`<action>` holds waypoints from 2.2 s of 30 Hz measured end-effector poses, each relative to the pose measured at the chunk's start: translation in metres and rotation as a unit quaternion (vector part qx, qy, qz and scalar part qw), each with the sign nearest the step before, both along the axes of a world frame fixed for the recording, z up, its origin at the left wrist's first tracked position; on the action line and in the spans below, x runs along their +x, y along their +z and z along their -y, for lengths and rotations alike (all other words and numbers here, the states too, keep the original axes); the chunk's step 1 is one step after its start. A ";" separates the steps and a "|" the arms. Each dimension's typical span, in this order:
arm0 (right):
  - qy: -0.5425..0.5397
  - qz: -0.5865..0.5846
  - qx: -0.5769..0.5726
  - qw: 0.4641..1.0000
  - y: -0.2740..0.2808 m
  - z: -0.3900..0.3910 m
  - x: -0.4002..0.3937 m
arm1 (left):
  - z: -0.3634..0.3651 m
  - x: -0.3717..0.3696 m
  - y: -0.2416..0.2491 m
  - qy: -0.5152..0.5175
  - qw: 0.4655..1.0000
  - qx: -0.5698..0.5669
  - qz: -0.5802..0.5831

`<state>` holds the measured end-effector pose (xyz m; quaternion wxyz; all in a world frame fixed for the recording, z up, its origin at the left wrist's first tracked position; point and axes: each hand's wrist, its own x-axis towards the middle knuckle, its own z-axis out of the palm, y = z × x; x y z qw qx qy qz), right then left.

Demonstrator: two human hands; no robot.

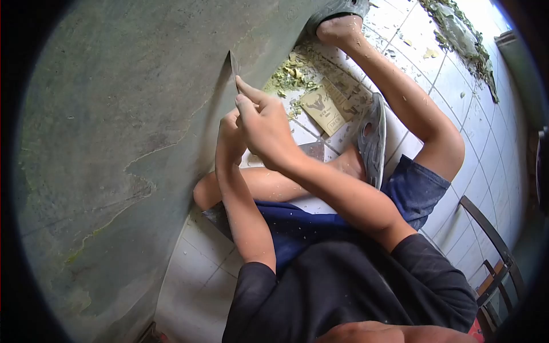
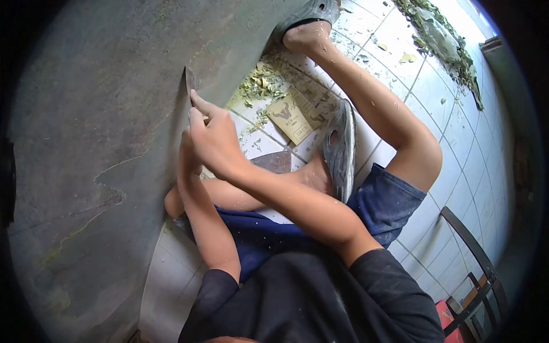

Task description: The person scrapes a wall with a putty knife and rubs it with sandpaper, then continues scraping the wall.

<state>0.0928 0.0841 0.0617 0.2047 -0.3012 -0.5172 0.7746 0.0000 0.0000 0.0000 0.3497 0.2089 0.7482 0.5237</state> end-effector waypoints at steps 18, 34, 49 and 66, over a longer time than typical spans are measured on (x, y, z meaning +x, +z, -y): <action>-0.039 0.099 0.294 0.950 -0.068 -0.042 0.015 | -0.009 0.000 0.001 0.023 0.993 0.021 0.116; 0.148 0.445 0.638 0.610 -0.165 -0.077 0.091 | 0.004 -0.010 -0.004 -0.030 0.997 -0.058 -0.028; -0.069 0.268 0.323 0.905 -0.057 -0.058 0.058 | 0.018 -0.013 0.011 -0.139 0.974 -0.172 -0.045; -0.016 0.256 0.379 0.889 -0.042 -0.029 -0.084 | 0.041 -0.040 -0.033 -0.137 0.969 -0.204 -0.014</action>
